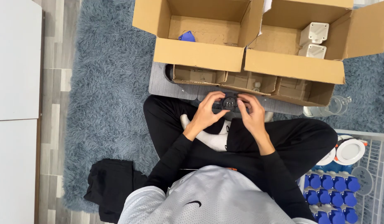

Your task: Assembling or inspecting small electrical components using a screwdriver while sitting on the floor

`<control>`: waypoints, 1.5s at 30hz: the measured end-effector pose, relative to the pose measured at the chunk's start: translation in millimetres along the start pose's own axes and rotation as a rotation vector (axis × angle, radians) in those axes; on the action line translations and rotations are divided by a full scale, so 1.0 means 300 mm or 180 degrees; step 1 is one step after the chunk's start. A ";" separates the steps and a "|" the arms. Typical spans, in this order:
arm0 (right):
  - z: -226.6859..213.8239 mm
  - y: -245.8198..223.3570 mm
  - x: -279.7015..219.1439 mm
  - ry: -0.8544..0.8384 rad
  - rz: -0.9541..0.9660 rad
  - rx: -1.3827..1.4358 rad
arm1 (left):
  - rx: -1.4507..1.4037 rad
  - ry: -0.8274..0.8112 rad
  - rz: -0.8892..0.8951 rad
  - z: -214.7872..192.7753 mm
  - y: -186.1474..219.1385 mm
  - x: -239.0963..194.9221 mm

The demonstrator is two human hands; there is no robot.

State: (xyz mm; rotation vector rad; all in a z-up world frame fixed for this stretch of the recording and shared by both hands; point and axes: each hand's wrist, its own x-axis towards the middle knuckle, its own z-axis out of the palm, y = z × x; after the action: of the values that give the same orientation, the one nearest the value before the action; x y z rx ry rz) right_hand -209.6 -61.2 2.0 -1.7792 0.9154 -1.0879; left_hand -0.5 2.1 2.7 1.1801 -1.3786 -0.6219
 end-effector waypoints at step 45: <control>-0.042 -0.141 -0.064 -0.0356 0.1099 0.0706 | -0.0837 0.0051 -0.0645 -0.021 0.121 -0.079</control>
State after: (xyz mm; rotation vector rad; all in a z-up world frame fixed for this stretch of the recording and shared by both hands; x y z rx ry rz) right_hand -221.4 -31.6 38.0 -1.4221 0.9512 -0.8247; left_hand -9.0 37.8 26.6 1.1151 -1.1318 -0.9065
